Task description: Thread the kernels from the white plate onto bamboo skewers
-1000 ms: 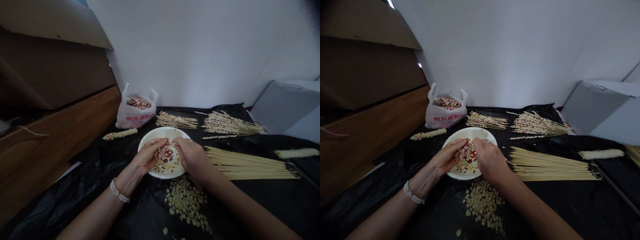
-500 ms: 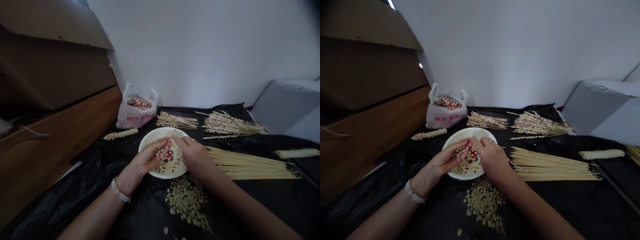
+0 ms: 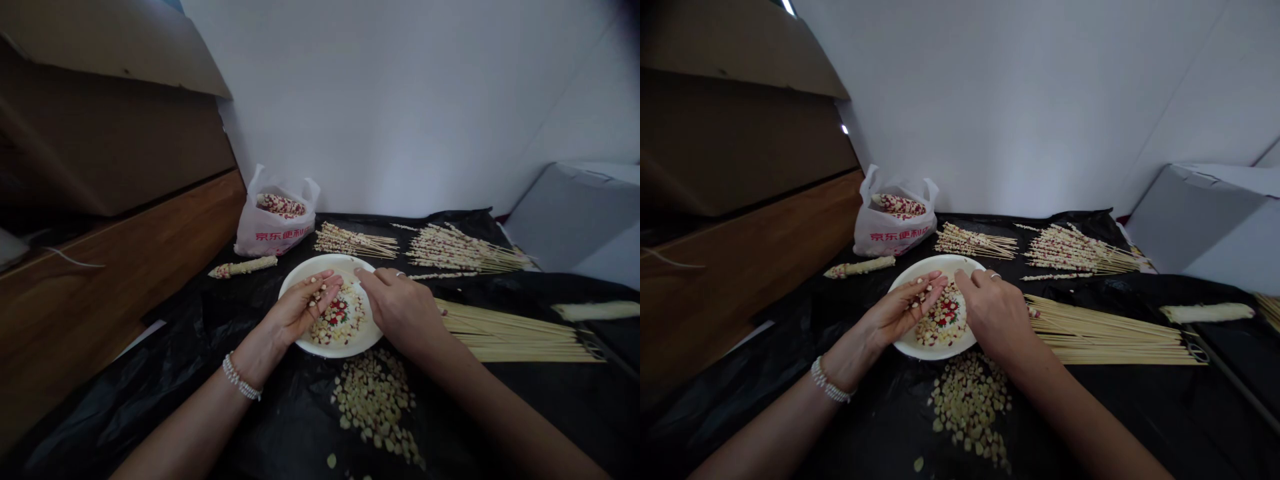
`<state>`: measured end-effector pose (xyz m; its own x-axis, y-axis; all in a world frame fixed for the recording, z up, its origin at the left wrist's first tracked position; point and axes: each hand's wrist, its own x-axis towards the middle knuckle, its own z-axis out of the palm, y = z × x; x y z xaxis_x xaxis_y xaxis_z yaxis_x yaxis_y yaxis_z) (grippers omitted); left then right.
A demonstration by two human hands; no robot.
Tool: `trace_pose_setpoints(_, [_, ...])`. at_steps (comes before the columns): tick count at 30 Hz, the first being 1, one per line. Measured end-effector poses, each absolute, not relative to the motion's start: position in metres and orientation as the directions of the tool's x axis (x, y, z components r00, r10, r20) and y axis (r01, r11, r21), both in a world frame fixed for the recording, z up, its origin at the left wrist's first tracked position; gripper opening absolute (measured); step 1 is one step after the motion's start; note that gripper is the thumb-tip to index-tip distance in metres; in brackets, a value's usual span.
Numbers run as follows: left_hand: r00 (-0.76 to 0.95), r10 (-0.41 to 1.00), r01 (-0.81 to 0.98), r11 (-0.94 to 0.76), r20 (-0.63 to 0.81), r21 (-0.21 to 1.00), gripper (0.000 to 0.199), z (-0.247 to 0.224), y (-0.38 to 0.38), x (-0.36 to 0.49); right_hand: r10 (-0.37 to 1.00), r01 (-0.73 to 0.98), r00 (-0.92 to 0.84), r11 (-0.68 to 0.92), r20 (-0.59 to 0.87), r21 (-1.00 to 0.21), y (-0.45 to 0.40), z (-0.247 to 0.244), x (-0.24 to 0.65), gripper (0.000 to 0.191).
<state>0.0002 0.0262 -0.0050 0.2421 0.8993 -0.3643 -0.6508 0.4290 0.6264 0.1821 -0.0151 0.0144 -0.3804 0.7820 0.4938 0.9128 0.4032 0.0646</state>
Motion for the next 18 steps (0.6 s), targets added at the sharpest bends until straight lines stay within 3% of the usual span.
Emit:
trace_pose_setpoints(10, [0.217,0.874,-0.608,0.469,-0.434,0.64,0.014,0.004,0.0237,0.0002,0.792,0.896,-0.415,0.441,0.448,0.05,-0.0171,0.0181,0.1787,0.033])
trace_pose_setpoints(13, [0.22,0.859,-0.643,0.484,-0.462,0.594,0.026,0.0041,0.0243,0.0004,0.79,0.896,-0.415,0.442,0.451,0.05,-0.0169,0.0171,0.1789,0.033])
trace_pose_setpoints(18, [0.236,0.861,-0.637,0.487,-0.45,0.598,0.024,-0.0022,0.0259,-0.0001,0.767,0.88,-0.444,0.472,0.464,0.062,-0.0169,0.014,0.1782,0.037])
